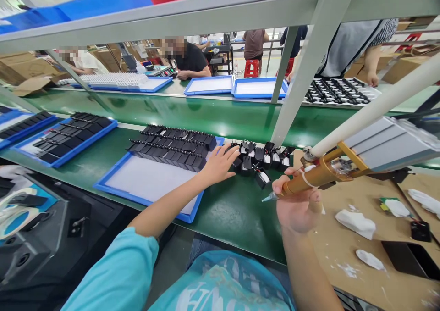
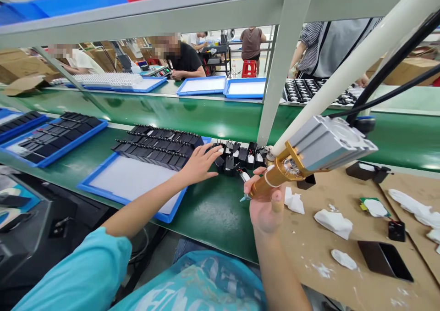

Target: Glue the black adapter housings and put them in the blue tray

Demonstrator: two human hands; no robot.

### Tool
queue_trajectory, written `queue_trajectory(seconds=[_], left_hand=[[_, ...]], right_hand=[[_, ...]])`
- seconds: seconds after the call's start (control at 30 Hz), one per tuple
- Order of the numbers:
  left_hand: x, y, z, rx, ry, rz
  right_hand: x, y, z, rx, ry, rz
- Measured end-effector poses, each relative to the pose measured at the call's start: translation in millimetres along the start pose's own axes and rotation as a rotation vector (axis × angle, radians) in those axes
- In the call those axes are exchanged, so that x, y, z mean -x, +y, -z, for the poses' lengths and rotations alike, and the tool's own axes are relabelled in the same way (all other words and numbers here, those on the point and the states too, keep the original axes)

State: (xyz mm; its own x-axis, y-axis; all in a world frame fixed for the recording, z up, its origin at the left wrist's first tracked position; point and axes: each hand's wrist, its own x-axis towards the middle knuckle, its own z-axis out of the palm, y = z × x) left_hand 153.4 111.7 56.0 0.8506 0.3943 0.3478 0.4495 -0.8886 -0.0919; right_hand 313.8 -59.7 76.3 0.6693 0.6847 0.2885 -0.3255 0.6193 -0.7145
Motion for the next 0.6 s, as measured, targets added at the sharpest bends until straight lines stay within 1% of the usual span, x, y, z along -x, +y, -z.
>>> queue_trajectory(seconds=[0.07, 0.1, 0.13, 0.2, 0.3, 0.4, 0.47, 0.53, 0.6], left_hand=[[-19, -6, -6.4, 0.014, -0.081, -0.073], [-25, -10, -7.7, 0.021, -0.113, -0.097], [-28, -14, -7.4, 0.030, -0.139, -0.119], [-27, -19, -1.8, 0.051, -0.170, -0.171], [-12, -15, 15.5, 0.070, -0.204, -0.239], [11, -3, 33.4, 0.100, -0.282, -0.285], [26, 6, 41.9, 0.133, -0.323, -0.297], [42, 16, 47.0, 0.176, -0.327, -0.264], [57, 28, 47.9, 0.251, -0.304, -0.163]], right_hand=[[0, 0, -1, 0.000, 0.005, 0.014], [-1, 0, -1, -0.001, 0.008, 0.018], [-1, 0, -2, -0.003, 0.009, 0.019], [-1, -1, -2, -0.006, 0.005, 0.016], [-1, -1, -1, -0.018, -0.016, 0.015], [-1, 0, 0, -0.035, -0.036, 0.021], [-1, 1, 1, -0.045, -0.044, 0.033], [-2, 1, 2, -0.054, -0.057, 0.039], [-2, 2, 2, -0.063, -0.069, 0.039]])
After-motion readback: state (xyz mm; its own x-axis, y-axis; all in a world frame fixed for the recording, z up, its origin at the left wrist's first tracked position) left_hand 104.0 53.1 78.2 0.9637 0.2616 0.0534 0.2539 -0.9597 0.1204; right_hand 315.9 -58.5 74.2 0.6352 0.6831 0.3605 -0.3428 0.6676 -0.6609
